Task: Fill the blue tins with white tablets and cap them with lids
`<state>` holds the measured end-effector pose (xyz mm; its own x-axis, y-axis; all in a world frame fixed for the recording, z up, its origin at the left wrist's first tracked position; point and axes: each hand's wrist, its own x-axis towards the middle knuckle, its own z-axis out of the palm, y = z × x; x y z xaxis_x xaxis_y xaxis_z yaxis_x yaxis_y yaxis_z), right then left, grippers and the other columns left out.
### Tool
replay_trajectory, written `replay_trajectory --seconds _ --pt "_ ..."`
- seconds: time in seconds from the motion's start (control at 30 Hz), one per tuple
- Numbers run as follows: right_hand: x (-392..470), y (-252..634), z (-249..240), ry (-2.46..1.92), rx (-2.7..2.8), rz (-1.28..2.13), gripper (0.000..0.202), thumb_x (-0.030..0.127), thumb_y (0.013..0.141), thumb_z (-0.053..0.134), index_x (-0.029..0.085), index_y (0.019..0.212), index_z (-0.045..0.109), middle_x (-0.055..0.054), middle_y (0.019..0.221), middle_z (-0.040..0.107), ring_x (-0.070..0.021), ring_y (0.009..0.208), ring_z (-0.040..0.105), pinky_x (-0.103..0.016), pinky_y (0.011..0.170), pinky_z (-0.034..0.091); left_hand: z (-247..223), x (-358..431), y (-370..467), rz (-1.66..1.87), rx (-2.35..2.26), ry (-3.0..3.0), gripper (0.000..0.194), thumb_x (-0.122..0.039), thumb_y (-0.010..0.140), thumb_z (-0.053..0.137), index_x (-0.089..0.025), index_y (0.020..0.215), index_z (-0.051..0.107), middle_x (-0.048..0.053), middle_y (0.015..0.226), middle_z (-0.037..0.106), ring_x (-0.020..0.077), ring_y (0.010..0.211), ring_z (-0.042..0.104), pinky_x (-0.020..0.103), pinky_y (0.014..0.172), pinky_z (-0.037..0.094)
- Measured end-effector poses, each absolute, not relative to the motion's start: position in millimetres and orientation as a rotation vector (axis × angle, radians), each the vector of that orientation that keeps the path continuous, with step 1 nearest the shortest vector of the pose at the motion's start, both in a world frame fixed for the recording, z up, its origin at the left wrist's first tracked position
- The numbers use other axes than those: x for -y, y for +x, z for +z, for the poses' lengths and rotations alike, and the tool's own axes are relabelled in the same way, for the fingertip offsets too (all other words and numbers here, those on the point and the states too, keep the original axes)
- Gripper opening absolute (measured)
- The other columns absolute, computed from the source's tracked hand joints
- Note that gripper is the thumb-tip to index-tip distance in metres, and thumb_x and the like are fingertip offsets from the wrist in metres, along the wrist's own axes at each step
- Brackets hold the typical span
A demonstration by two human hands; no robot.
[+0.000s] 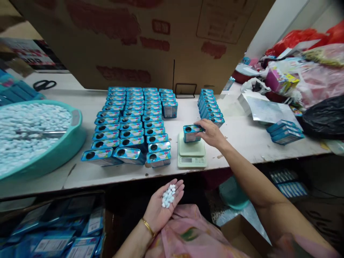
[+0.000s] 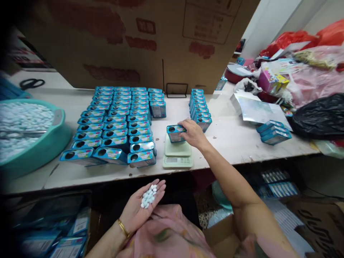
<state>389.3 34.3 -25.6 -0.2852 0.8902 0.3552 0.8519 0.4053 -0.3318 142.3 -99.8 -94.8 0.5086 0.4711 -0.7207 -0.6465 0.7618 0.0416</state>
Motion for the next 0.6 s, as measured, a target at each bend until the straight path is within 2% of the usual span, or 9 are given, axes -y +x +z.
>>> replay_trajectory --seconds 0.2,0.3,0.37,0.43,0.53,0.6 --pt "-146 354 -46 -1.655 2.031 0.087 0.034 0.019 0.070 0.057 0.017 0.104 0.054 -0.006 0.095 0.054 -0.0191 0.090 0.050 -0.031 0.080 0.039 -96 90 133 0.765 -0.866 -0.270 0.033 -0.010 0.075 0.047 -0.005 0.108 0.047 0.018 0.105 0.058 0.0267 0.104 0.050 0.037 0.084 0.046" --pt "-175 336 -59 -1.690 2.028 0.118 0.034 0.017 0.071 0.055 0.018 0.105 0.054 -0.007 0.108 0.050 -0.0185 0.095 0.049 -0.030 0.080 0.040 -97 86 132 0.776 -0.886 -0.274 0.034 -0.009 0.076 0.046 -0.004 0.109 0.046 0.019 0.105 0.058 0.0273 0.103 0.050 0.038 0.083 0.046" --pt "-172 337 -63 -1.657 2.040 0.059 0.037 0.016 0.073 0.053 0.019 0.109 0.052 -0.008 0.120 0.043 -0.0185 0.099 0.047 -0.030 0.081 0.040 -97 84 132 0.769 -0.891 -0.272 0.034 -0.009 0.076 0.045 -0.004 0.110 0.046 0.019 0.104 0.059 0.0273 0.103 0.050 0.038 0.083 0.046" --pt "-152 352 -60 -1.615 2.051 -0.083 0.038 0.015 0.074 0.052 0.019 0.112 0.050 -0.008 0.123 0.039 -0.0195 0.102 0.044 -0.033 0.083 0.038 -98 83 133 0.753 -0.890 -0.273 0.034 -0.010 0.076 0.045 -0.004 0.110 0.046 0.019 0.104 0.059 0.0270 0.103 0.050 0.038 0.083 0.046" --pt "-105 396 -49 -1.641 2.068 -0.334 0.026 0.017 0.077 0.049 0.017 0.102 0.056 -0.009 0.112 0.049 -0.0226 0.102 0.042 -0.037 0.086 0.034 -99 82 137 0.720 -0.882 -0.280 0.035 -0.010 0.075 0.047 -0.005 0.110 0.046 0.019 0.104 0.059 0.0267 0.102 0.051 0.038 0.083 0.046" --pt "-75 426 -44 -1.770 2.025 -0.468 0.019 0.023 0.076 0.052 0.017 0.093 0.059 -0.011 0.106 0.052 -0.0253 0.098 0.043 -0.039 0.081 0.034 -99 82 141 0.694 -0.882 -0.278 0.036 -0.010 0.075 0.048 -0.005 0.110 0.046 0.018 0.103 0.060 0.0265 0.102 0.051 0.037 0.082 0.046"
